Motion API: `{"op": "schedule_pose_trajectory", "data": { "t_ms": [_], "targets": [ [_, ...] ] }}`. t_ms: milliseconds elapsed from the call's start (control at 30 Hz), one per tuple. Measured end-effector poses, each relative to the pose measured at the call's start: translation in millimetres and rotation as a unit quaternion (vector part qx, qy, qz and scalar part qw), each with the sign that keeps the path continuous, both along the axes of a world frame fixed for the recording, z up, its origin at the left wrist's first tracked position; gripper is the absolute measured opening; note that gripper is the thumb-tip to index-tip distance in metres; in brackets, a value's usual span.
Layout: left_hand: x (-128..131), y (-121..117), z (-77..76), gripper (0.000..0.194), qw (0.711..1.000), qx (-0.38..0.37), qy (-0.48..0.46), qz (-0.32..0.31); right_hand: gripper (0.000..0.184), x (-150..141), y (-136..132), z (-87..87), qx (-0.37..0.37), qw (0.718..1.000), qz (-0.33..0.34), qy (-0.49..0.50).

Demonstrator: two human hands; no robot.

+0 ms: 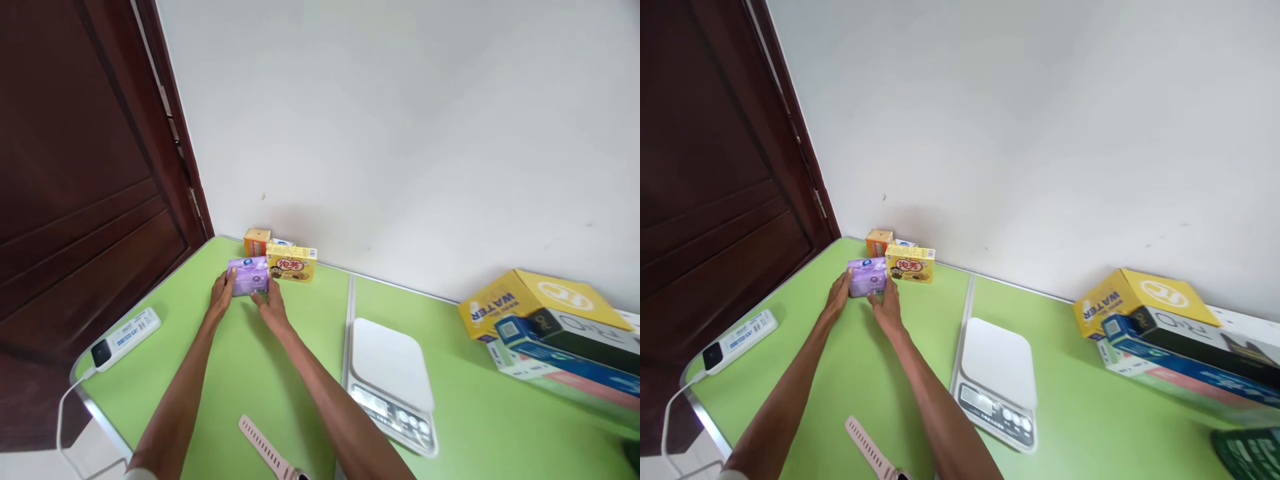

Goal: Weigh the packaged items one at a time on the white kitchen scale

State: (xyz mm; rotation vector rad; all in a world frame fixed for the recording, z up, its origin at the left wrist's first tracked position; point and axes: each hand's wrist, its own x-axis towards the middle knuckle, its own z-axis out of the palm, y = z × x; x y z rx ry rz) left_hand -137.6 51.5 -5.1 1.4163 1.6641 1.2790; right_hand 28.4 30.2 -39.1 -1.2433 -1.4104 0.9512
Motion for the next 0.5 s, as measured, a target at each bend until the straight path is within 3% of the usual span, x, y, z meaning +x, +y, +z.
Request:
{"op": "schedule_pose_trajectory", "data": {
  "t_ms": [200,367,500],
  "targets": [
    [41,-71,18.0,0.077,0.999,0.022,0.036,0.02,0.077,31,-79,33.3,0.08,0.996,-0.035,-0.029],
    [112,-111,49.3,0.077,0.991,0.076,0.033,-0.105,0.073,100,-152,63.2,0.123,0.981,-0.14,-0.06],
    [180,-128,53.5,0.073,0.973,0.063,0.024,-0.219,0.069,162,-188,58.2,0.131,0.955,-0.246,-0.104]
  ]
}}
